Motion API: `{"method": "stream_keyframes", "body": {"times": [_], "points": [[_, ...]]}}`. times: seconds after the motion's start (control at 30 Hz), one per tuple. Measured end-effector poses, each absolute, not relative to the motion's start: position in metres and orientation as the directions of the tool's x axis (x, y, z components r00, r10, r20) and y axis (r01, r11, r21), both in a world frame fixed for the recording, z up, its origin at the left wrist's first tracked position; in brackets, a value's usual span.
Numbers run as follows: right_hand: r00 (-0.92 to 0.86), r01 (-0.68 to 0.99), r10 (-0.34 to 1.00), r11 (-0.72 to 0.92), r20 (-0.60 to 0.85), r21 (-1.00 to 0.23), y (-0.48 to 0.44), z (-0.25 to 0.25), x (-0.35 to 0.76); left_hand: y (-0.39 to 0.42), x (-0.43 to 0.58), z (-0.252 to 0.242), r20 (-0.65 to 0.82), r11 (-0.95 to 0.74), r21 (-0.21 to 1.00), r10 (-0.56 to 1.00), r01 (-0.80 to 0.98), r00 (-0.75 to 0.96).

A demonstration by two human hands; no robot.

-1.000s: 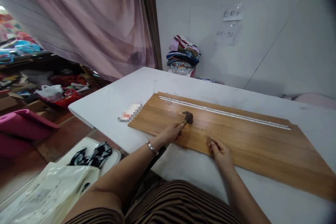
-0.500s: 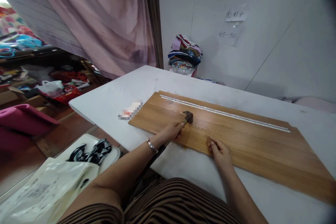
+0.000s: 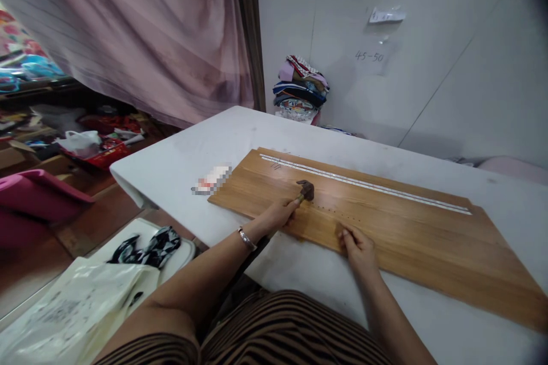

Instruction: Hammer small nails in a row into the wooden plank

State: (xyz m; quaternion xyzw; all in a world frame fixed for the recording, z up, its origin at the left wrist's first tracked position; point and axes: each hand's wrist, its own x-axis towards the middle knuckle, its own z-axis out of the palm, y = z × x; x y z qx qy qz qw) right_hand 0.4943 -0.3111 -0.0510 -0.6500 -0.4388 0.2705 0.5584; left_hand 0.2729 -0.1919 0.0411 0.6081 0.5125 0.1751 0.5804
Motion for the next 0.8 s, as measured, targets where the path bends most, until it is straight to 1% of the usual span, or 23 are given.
{"method": "stream_keyframes", "body": {"times": [0.3, 0.57, 0.8], "points": [[0.461, 0.264, 0.878, 0.004, 0.130, -0.965, -0.3111, -0.0515, 0.4950, -0.1905, 0.2737, 0.0392, -0.377, 0.186, 0.880, 0.833, 0.438, 0.405], [0.457, 0.273, 0.881, -0.003, 0.127, -0.962, -0.3110, -0.0530, 0.4961, -0.1912, 0.2734, 0.0406, -0.378, 0.202, 0.888, 0.833, 0.413, 0.405], [0.455, 0.299, 0.877, 0.015, 0.156, -0.954, -0.3110, -0.0539, 0.4958, -0.1899, 0.2735, 0.0362, -0.374, 0.184, 0.883, 0.833, 0.432, 0.408]]}}
